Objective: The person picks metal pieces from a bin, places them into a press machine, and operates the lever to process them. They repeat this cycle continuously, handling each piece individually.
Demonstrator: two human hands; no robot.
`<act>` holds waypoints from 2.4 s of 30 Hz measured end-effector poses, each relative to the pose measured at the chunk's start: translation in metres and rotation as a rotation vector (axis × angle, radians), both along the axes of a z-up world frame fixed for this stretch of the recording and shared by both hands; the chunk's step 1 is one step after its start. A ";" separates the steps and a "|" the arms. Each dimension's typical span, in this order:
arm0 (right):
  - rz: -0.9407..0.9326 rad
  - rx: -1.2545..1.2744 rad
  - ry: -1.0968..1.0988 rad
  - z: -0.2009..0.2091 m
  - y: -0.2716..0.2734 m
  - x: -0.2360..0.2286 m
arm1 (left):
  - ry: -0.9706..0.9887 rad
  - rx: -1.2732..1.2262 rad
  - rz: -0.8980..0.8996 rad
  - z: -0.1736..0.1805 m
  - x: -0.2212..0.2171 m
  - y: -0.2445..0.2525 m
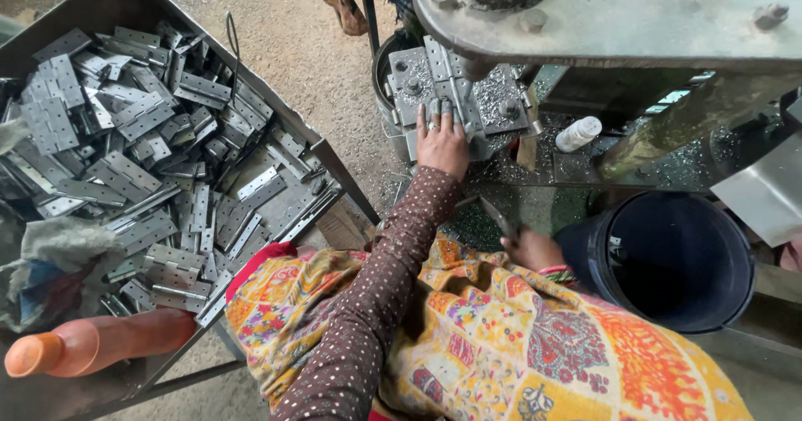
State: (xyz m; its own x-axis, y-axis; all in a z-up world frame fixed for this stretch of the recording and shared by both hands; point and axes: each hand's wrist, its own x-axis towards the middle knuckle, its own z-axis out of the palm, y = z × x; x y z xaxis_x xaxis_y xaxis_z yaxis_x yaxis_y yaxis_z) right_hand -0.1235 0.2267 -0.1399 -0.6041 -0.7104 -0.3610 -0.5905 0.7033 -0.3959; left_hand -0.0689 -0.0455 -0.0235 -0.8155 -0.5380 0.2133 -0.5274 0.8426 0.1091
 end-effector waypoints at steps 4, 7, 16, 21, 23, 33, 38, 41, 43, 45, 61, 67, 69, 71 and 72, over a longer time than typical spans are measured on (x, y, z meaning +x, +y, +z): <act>-0.053 -0.018 0.032 -0.011 0.006 0.013 | -0.060 0.027 -0.001 -0.009 0.008 0.006; -0.060 -0.034 -0.023 -0.004 0.002 0.005 | 0.055 -0.124 0.017 -0.008 0.006 0.008; -0.006 0.137 0.124 0.024 -0.009 -0.003 | 0.111 -0.036 -0.034 -0.005 0.024 0.015; 0.054 -0.035 0.139 -0.018 0.009 0.007 | 0.167 -0.063 -0.042 0.002 0.022 0.014; 0.095 -0.112 0.180 -0.037 0.011 0.007 | 0.163 -0.058 -0.039 0.007 0.022 0.008; -0.018 0.085 0.038 0.005 -0.001 -0.007 | -0.011 -0.025 -0.051 0.023 0.021 -0.001; -0.019 0.078 0.090 0.024 -0.005 0.008 | -0.039 -0.055 -0.022 0.016 0.005 -0.013; -0.098 0.042 0.041 0.013 -0.001 0.023 | -0.007 -0.034 -0.011 0.008 0.006 -0.012; -0.138 -0.002 0.032 0.005 -0.007 0.026 | 0.042 -0.043 -0.008 0.007 0.008 -0.017; -0.180 -0.031 0.020 -0.001 0.006 0.042 | -0.028 -0.061 -0.022 -0.001 0.020 -0.008; -0.050 -0.006 -0.030 -0.043 0.010 0.009 | 0.009 -0.048 -0.035 0.021 -0.006 -0.033; -0.117 -0.016 -0.044 -0.056 0.008 0.010 | 0.018 -0.058 -0.055 0.013 -0.002 -0.034; -0.031 0.039 -0.131 -0.033 0.000 0.002 | 0.000 -0.055 -0.050 0.014 -0.006 -0.035; -0.100 0.086 -0.027 -0.002 0.001 0.007 | -0.041 -0.046 -0.056 0.015 -0.001 -0.032; -0.137 0.112 0.022 0.014 0.004 0.012 | -0.068 -0.037 -0.070 0.016 0.004 -0.026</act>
